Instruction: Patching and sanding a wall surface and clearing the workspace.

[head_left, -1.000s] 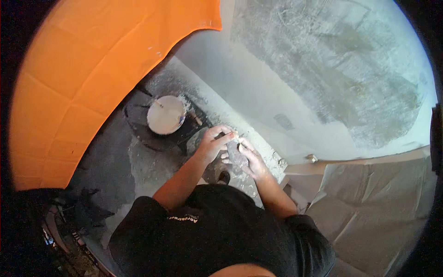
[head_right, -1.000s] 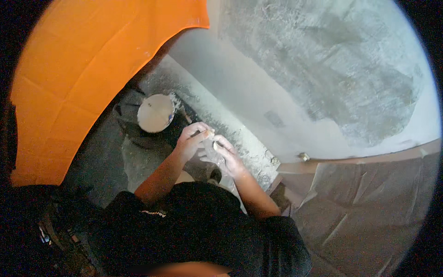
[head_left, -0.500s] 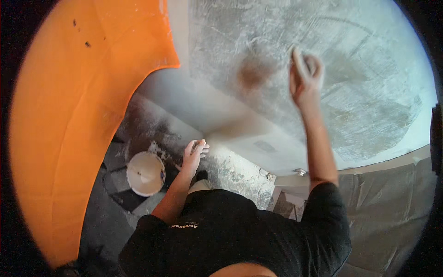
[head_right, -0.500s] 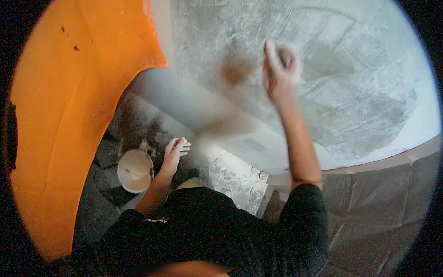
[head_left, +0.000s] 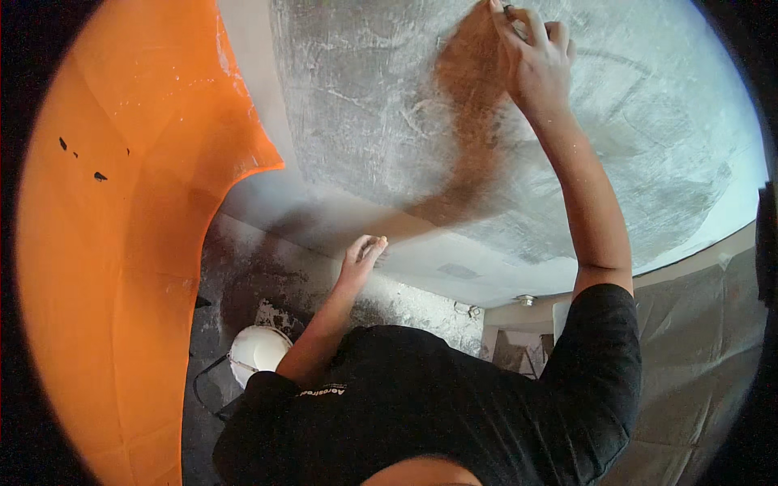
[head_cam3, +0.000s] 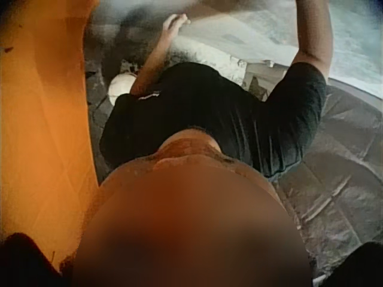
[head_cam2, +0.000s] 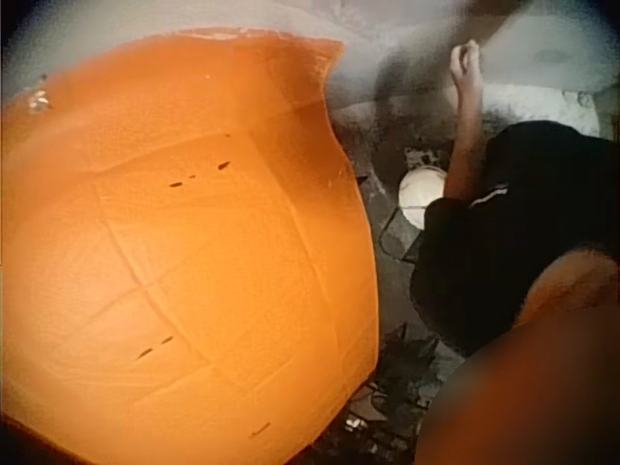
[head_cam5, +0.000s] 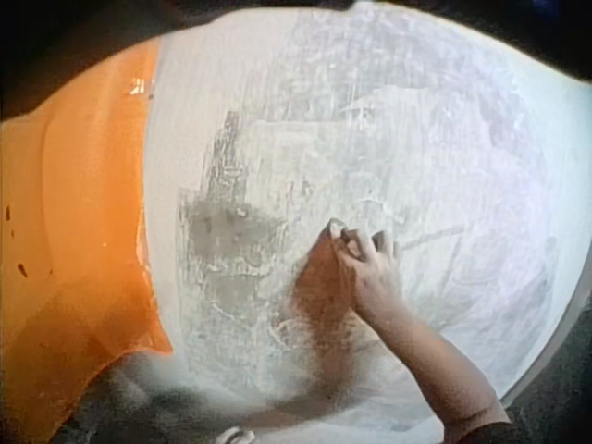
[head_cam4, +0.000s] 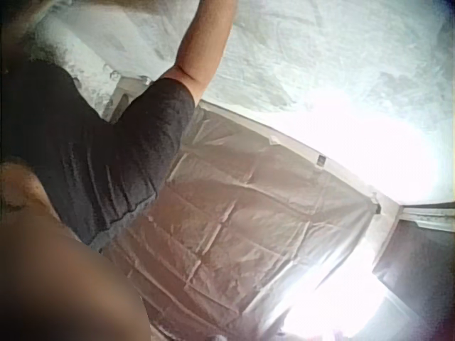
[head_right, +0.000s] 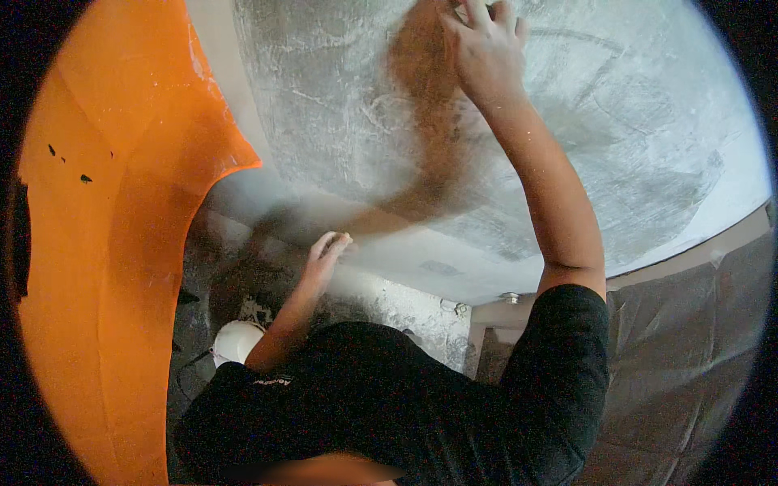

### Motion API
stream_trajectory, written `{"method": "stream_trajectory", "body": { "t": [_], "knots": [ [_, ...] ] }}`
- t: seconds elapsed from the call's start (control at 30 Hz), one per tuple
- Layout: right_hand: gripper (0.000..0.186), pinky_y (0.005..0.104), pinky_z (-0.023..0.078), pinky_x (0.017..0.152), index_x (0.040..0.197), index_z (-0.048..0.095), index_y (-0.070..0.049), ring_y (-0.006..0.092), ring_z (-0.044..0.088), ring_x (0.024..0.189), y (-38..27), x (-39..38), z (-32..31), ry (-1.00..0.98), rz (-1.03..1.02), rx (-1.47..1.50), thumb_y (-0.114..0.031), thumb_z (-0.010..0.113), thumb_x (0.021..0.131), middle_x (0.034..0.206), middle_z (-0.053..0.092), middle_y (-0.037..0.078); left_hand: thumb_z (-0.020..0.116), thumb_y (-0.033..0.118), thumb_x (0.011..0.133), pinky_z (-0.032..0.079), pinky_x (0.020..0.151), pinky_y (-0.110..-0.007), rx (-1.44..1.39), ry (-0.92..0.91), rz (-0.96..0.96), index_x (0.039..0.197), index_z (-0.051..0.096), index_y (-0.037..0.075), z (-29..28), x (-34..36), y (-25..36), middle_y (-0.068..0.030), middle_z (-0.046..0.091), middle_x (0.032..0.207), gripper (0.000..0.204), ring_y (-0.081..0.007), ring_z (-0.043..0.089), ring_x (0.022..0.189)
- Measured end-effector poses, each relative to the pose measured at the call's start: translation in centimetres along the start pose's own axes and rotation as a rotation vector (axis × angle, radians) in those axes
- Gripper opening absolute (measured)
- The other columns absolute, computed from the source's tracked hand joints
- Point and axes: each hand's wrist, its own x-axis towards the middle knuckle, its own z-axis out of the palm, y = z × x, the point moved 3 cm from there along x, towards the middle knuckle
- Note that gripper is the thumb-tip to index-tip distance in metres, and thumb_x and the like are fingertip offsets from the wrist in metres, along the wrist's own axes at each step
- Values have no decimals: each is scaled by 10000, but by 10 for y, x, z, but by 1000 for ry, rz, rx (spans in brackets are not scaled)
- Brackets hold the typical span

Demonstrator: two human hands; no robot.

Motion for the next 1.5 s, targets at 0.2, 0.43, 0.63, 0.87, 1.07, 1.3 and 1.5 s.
{"method": "stream_trajectory", "body": {
  "t": [0.2,0.43,0.63,0.87,1.07,1.3,1.5],
  "knots": [
    [353,407,442,749,1116,662,-191,249,508,937,-28,-29,18,-59,-277,140,-180,604,768,1165,551,-11,650,327,927,490,705,-279,-54,-54,-67,1009,607,32,6,-2,-1,-57,670,927,309,-135,635,818],
    [354,435,435,791,1126,663,-179,250,528,985,-43,-47,34,-69,-251,313,-185,597,779,1211,534,-52,623,370,936,491,717,-298,38,-1,-90,1001,589,35,20,-23,32,-76,677,933,343,-153,642,815],
    [461,432,411,803,1228,622,-262,218,511,999,-3,-23,22,-132,-161,86,-193,601,773,1179,561,-57,627,374,932,492,701,-301,42,-37,-90,981,609,45,5,-17,18,-71,674,900,333,-152,646,803],
    [412,398,391,777,1205,645,-263,195,510,972,0,-3,5,-57,-126,176,-212,570,804,1152,571,-94,625,384,929,493,703,-300,27,18,-111,967,609,45,-4,-18,11,-82,682,902,341,-160,650,795],
    [454,392,384,778,1253,608,-275,176,517,974,10,12,-2,-66,-110,182,-208,565,806,1160,569,-113,611,376,936,498,716,-307,20,-26,-87,978,607,42,-4,-15,-2,-89,688,914,337,-172,657,809],
    [405,392,383,757,1179,655,-283,184,519,961,13,15,-3,-22,-67,222,-222,589,785,1144,570,-116,605,377,940,509,711,-316,23,-22,-107,1011,607,33,-6,-20,-9,-99,693,930,351,-186,665,810],
    [388,400,387,776,1201,649,-277,212,531,957,5,6,0,-105,-116,169,-228,623,817,1124,609,-114,599,378,944,512,707,-322,24,-16,-108,1007,608,32,-4,-31,-1,-103,694,933,352,-189,667,808]
  ]
}}
